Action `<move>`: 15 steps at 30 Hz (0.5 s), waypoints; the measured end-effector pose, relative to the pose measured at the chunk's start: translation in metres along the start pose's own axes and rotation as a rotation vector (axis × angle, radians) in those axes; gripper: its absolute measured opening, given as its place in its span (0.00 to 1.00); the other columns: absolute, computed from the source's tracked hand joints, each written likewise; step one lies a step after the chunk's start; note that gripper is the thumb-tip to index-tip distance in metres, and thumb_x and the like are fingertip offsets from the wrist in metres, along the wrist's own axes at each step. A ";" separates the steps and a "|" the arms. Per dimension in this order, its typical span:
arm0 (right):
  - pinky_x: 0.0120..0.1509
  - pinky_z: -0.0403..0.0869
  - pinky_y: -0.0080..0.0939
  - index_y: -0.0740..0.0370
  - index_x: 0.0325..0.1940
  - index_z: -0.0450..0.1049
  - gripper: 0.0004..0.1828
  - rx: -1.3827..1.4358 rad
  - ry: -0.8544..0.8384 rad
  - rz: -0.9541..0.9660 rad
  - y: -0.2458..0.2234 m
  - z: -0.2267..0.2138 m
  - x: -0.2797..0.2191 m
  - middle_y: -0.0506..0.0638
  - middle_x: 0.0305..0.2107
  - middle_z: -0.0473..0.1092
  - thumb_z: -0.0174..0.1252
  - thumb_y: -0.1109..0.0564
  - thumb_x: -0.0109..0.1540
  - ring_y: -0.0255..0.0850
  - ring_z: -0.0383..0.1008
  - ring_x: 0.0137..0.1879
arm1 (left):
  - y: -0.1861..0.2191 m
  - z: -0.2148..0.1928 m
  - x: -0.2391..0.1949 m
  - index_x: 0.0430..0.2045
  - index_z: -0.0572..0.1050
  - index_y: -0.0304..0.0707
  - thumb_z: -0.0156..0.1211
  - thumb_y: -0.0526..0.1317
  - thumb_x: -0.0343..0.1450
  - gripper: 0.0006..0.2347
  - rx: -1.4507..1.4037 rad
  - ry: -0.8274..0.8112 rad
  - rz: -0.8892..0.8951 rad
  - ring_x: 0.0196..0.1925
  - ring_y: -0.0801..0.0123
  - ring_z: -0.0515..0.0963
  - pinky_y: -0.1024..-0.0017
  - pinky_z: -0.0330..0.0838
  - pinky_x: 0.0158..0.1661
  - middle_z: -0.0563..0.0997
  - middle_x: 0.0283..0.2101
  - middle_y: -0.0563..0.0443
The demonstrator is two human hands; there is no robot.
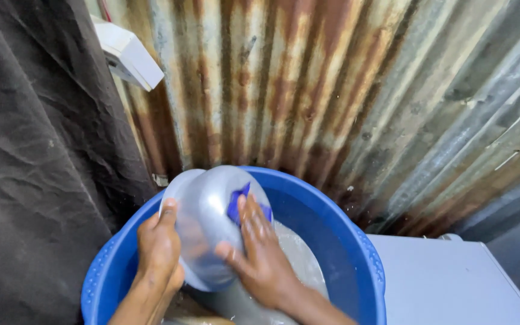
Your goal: The person washes a white plastic bowl and a wooden spoon in a blue basin filled with soapy water. They use a purple sponge to scrub the inside and outside of the bowl, then rinse it. Afterward, they scrub the wooden spoon with the sponge and rinse it as well.
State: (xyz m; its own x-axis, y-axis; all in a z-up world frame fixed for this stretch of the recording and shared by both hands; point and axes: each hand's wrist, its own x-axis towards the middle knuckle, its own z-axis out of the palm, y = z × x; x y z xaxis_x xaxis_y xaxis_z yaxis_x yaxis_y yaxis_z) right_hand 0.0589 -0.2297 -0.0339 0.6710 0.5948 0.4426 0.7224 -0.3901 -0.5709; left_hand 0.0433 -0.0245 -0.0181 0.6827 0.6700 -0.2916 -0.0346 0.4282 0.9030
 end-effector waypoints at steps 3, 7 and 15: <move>0.92 0.31 0.52 0.63 0.92 0.35 0.55 0.054 -0.056 0.320 0.014 -0.023 0.044 0.60 0.89 0.31 0.38 0.25 0.73 0.50 0.25 0.94 | -0.001 0.010 -0.016 0.45 0.83 0.30 0.58 0.47 0.85 0.16 -0.028 -0.055 -0.075 0.36 0.49 0.84 0.38 0.84 0.35 0.86 0.37 0.37; 0.92 0.33 0.60 0.68 0.91 0.35 0.56 0.019 -0.014 0.066 -0.022 -0.005 0.019 0.69 0.89 0.30 0.41 0.26 0.75 0.58 0.25 0.94 | -0.007 0.002 0.014 0.41 0.84 0.28 0.61 0.48 0.86 0.17 0.014 0.021 -0.004 0.33 0.57 0.82 0.54 0.79 0.36 0.85 0.35 0.41; 0.92 0.32 0.59 0.63 0.92 0.34 0.52 0.021 -0.004 0.093 -0.023 -0.013 0.032 0.63 0.90 0.30 0.44 0.31 0.75 0.54 0.23 0.94 | 0.008 0.010 -0.011 0.48 0.86 0.28 0.59 0.47 0.85 0.17 0.090 -0.009 -0.085 0.40 0.52 0.85 0.49 0.81 0.41 0.89 0.41 0.37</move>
